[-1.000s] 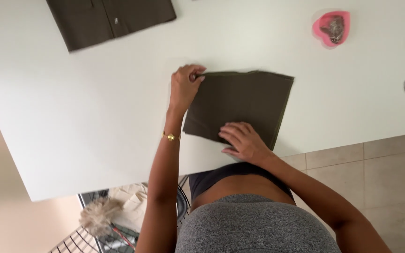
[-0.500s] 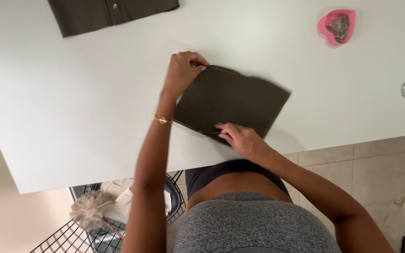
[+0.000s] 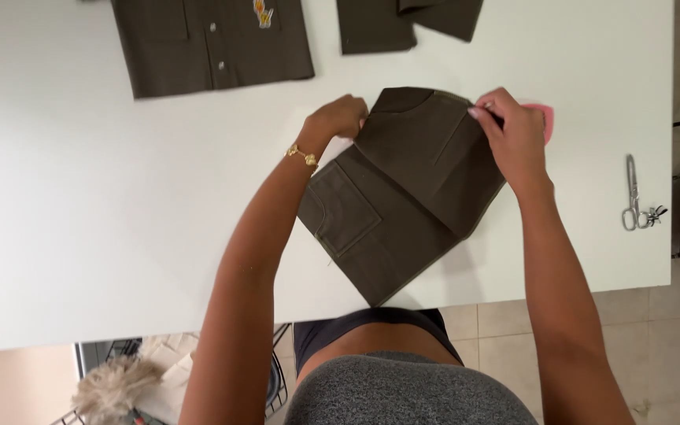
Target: Aligning fabric pieces and securing them with pins on a work table.
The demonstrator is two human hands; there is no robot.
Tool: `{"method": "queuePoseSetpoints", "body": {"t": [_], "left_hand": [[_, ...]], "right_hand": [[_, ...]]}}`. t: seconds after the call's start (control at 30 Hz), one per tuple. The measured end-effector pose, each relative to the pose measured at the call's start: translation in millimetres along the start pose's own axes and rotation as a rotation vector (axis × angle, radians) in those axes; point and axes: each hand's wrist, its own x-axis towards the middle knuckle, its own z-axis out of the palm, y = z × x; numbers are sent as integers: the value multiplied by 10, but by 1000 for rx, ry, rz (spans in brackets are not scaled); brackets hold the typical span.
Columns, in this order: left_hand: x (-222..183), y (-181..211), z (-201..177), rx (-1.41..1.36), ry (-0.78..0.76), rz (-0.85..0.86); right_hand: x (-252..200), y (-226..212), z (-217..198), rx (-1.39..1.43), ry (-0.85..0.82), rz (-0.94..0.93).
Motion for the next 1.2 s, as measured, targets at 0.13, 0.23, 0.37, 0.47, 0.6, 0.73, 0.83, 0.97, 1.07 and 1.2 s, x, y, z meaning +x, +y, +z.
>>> {"method": "queuePoseSetpoints", "body": {"t": [0.13, 0.23, 0.37, 0.47, 0.6, 0.73, 0.83, 0.97, 1.07, 1.2], "left_hand": [[-176, 146, -116, -28, -38, 40], [-130, 61, -99, -102, -46, 4], [-115, -22, 48, -304, 15, -72], [-92, -48, 80, -376, 28, -85], [-119, -90, 142, -465, 6, -101], [-184, -293, 368, -500, -61, -112], [-423, -119, 318, -673, -59, -90], [-654, 300, 258, -621, 212, -89], [-552, 287, 405, -582, 392, -121], [-637, 425, 376, -449, 528, -49]], "right_hand": [[146, 394, 317, -216, 90, 106], [222, 523, 630, -355, 270, -28], [-315, 4, 903, -205, 325, -420], [-787, -35, 1156, -207, 119, -442], [-1041, -88, 1239, -142, -64, -210], [-1070, -62, 1316, -155, -45, -180], [-1111, -38, 1383, -172, -46, -167], [-1180, -111, 1468, -204, -8, -156], [-1229, -217, 1538, -231, 12, -141], [-1417, -523, 1589, -258, -37, -69]]}}
